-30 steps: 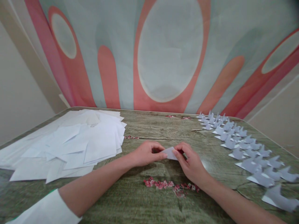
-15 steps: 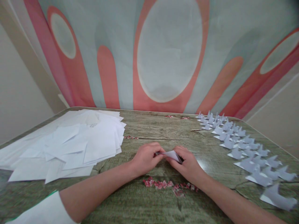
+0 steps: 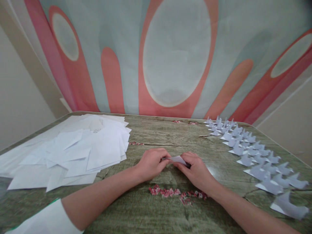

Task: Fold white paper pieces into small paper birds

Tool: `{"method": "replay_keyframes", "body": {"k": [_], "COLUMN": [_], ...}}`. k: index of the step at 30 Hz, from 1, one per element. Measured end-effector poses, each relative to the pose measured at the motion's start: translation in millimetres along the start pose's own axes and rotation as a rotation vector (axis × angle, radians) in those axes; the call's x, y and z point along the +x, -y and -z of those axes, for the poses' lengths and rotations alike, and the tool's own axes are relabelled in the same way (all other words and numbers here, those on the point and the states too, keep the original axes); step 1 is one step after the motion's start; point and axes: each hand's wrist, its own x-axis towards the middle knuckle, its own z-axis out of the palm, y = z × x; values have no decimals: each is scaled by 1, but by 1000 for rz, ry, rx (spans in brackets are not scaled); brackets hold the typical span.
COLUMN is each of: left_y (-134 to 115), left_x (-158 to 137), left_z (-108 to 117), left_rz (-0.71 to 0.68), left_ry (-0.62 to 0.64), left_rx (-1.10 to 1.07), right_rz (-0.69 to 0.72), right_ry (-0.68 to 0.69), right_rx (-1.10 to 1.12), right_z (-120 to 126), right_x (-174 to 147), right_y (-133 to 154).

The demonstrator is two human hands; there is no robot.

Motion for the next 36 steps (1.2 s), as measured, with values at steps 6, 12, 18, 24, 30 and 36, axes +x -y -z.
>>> {"method": "replay_keyframes", "body": {"k": [6,12,18,24,30,36], "left_y": [8,16,21,25,26,20], "left_x": [6,9,10,11,12,8], "left_z": [7,8,4,3,2,-2], "left_rz": [54,150,192,237,267,252], "left_ry": [-10,10,31,38,17,21], "left_rx": [-6,-88,-213,-335,-429,-416], "right_rz": [-23,-59,-90,-116,-107,-86], "right_ry": [16,19,10,17,25,26], "right_rx": [23,35,78,123,129,123], "right_z": [4,7,7,5,5,4], "right_x": [4,5,5,4,5,3], "right_y": [-13,-17,-18,-17,-17,-15]}}
